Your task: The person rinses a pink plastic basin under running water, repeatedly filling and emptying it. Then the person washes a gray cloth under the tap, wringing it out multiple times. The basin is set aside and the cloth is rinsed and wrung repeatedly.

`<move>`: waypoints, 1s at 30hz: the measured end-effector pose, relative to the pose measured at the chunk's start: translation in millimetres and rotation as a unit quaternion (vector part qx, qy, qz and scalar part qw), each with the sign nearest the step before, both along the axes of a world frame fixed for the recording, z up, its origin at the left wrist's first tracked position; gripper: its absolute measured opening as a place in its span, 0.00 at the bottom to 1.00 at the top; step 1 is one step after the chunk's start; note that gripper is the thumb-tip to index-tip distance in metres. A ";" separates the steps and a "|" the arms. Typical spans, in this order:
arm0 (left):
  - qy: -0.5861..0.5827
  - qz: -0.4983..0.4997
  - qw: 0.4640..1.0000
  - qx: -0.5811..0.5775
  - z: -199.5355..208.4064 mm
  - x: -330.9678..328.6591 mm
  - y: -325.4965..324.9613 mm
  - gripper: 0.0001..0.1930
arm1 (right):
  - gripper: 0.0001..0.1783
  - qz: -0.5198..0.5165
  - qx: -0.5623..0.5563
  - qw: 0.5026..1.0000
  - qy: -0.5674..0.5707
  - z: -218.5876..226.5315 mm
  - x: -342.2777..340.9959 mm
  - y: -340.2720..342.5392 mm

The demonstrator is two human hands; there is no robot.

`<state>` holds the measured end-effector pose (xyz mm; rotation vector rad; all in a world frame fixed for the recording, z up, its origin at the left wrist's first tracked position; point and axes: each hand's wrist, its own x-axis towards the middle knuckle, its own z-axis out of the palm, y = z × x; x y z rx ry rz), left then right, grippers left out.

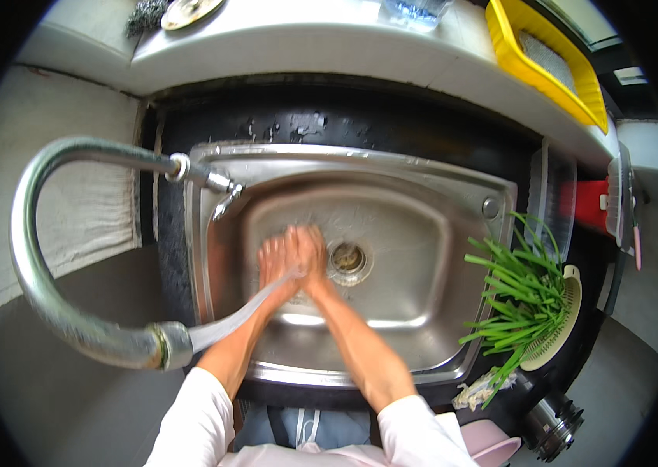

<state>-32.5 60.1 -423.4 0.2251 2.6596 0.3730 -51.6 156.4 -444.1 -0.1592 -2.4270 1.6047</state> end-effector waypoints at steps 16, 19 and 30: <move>0.165 -0.053 0.981 0.087 0.7 19.1 -3.6 0.35 | 0.14 0.036 0.020 0.998 -0.056 1.1 28.2 3.5; 0.010 0.027 0.997 0.075 7.6 -6.4 3.3 0.35 | 0.14 0.071 -0.043 0.977 -0.199 -11.4 -6.1 13.8; 0.138 -0.023 0.967 0.215 19.7 19.6 -20.0 0.39 | 0.10 0.013 0.055 0.998 -0.007 38.2 40.3 5.8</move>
